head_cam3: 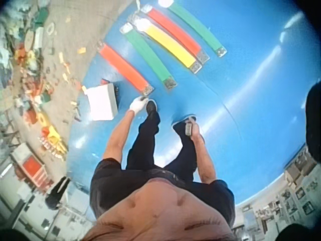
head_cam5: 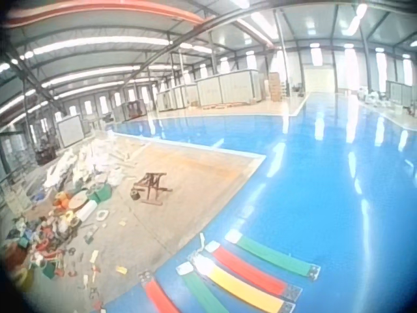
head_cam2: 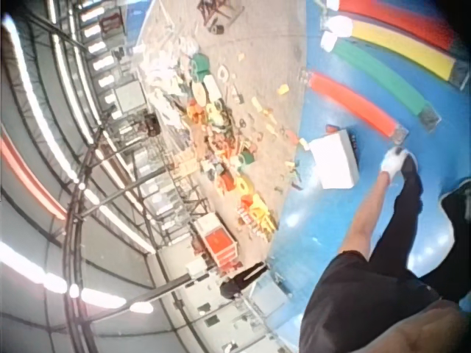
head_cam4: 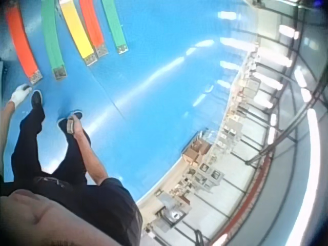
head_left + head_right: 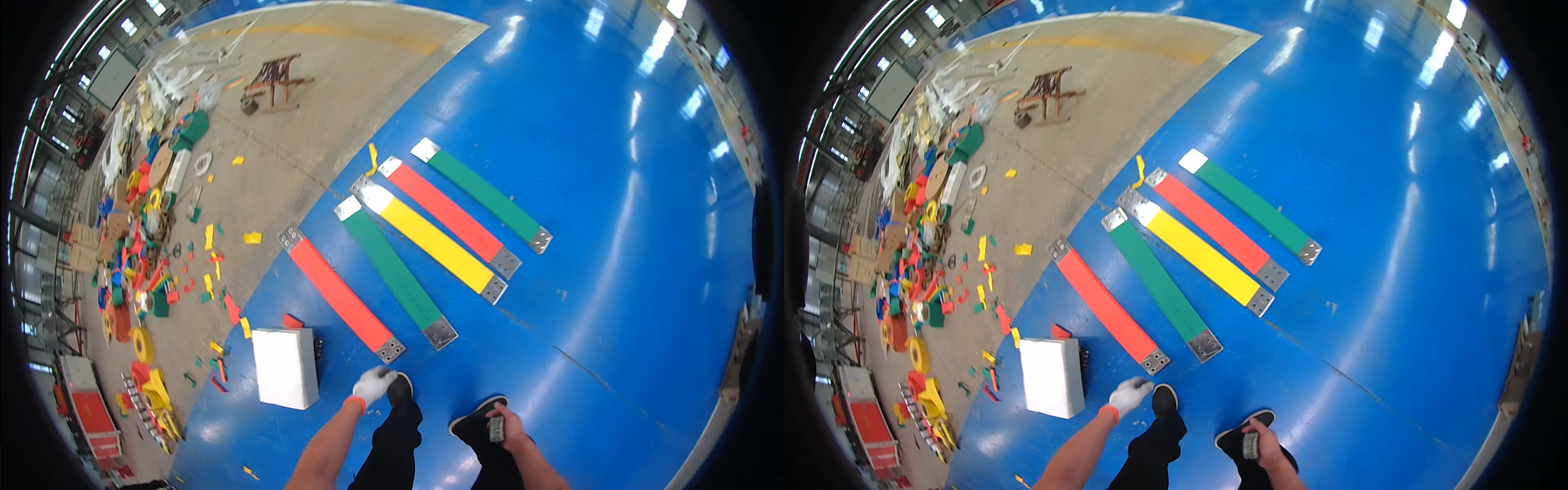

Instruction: The person measures several colored plastic strips with a tape measure and arranges them side by side on the floor. The person handles red, green, yellow, and blue strips, aligning them and adjusting their positions.

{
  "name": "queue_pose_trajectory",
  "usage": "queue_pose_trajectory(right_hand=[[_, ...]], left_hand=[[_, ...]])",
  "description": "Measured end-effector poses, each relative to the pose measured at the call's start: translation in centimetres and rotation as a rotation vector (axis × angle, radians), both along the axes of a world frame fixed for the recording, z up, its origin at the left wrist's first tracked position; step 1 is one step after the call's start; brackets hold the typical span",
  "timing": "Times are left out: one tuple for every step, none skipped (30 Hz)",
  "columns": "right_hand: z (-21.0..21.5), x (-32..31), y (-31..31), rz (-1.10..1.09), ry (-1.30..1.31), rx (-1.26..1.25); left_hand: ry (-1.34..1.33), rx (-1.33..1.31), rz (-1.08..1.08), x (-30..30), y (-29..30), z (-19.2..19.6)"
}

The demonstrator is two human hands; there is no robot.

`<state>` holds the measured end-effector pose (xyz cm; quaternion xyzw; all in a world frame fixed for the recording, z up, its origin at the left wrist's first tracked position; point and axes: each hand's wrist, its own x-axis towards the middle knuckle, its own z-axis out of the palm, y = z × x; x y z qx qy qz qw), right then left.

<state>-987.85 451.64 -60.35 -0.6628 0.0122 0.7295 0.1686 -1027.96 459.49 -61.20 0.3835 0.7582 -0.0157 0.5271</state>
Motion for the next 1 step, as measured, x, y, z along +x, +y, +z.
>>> queue_pose_trajectory(right_hand=[[2.80, -0.30, -1.92, -0.045, -0.002, 0.003]], left_hand=[[-0.022, -0.026, 0.014, 1.29, -1.36, 4.58]])
